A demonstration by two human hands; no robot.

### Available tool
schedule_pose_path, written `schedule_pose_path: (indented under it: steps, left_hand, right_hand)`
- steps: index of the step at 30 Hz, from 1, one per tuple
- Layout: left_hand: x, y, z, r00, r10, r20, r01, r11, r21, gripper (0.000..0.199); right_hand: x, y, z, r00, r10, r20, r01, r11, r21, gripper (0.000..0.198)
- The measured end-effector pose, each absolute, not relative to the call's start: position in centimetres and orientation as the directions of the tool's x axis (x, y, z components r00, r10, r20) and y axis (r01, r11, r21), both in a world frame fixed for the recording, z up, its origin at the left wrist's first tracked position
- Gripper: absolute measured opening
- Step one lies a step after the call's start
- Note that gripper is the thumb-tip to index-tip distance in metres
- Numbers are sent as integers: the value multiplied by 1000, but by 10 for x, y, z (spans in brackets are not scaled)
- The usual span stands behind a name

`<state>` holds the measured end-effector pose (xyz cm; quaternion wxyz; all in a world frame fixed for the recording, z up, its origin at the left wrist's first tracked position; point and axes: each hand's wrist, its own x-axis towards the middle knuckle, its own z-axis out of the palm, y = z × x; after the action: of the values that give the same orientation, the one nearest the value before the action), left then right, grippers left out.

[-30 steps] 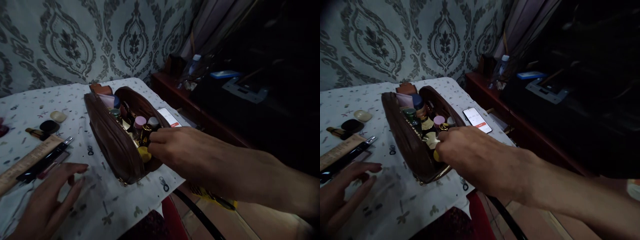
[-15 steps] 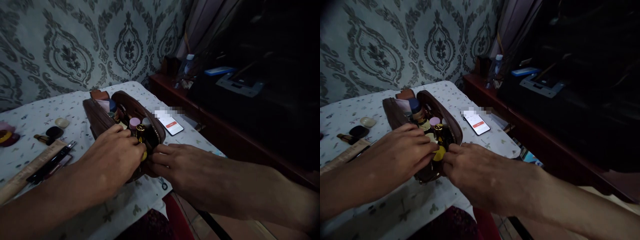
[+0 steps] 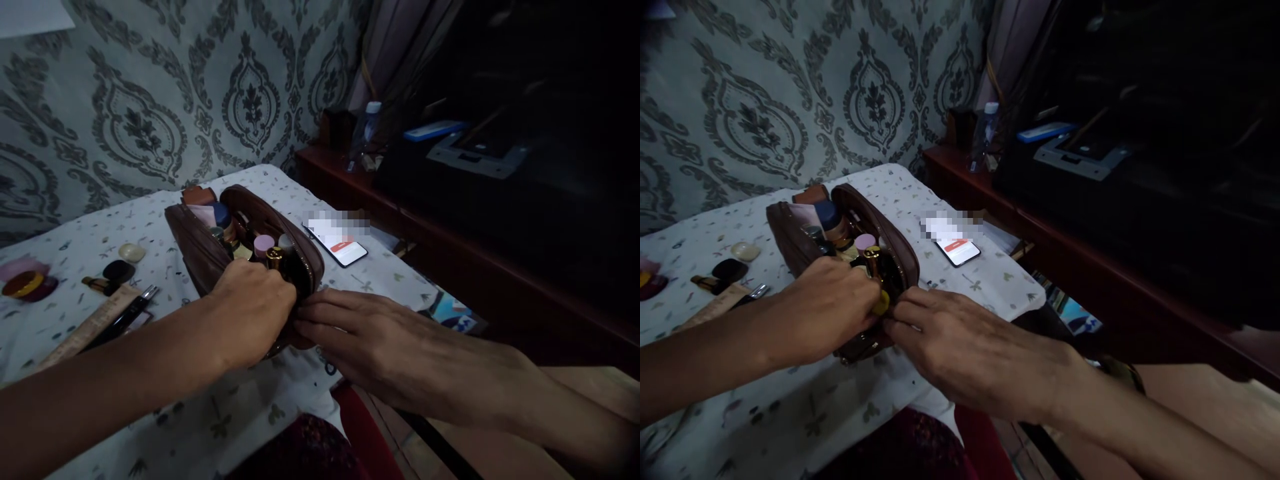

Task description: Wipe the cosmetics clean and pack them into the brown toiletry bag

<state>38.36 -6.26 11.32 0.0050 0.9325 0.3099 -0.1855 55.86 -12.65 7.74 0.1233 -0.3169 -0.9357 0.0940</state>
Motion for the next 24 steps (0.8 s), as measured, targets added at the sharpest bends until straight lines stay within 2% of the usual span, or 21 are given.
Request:
schedule_pose_path:
  steps: [2, 8, 12, 17, 24]
  left_hand:
    - [383, -64, 111, 749, 566, -344, 560, -818, -128, 6]
    - [384, -67, 105, 752, 562, -345, 553, -822, -133, 20]
    - [385, -68, 104, 728, 594, -342, 592, -796, -125, 21]
    - [381, -71, 103, 720, 631, -289, 631, -769, -106, 32]
    - [384, -71, 107, 705, 609, -363, 613, -781, -120, 11]
  right_hand:
    - [560, -129, 75, -762, 625, 170, 569, 772, -285, 23]
    - [562, -134, 73, -732, 647, 216, 564, 752, -342, 24]
    - [562, -136, 74, -720, 661, 212, 571, 738, -361, 26]
    - [562, -136, 72, -725, 652, 223, 557, 745, -368, 29]
    - [562, -135, 73, -741, 637, 210, 569, 763, -306, 24]
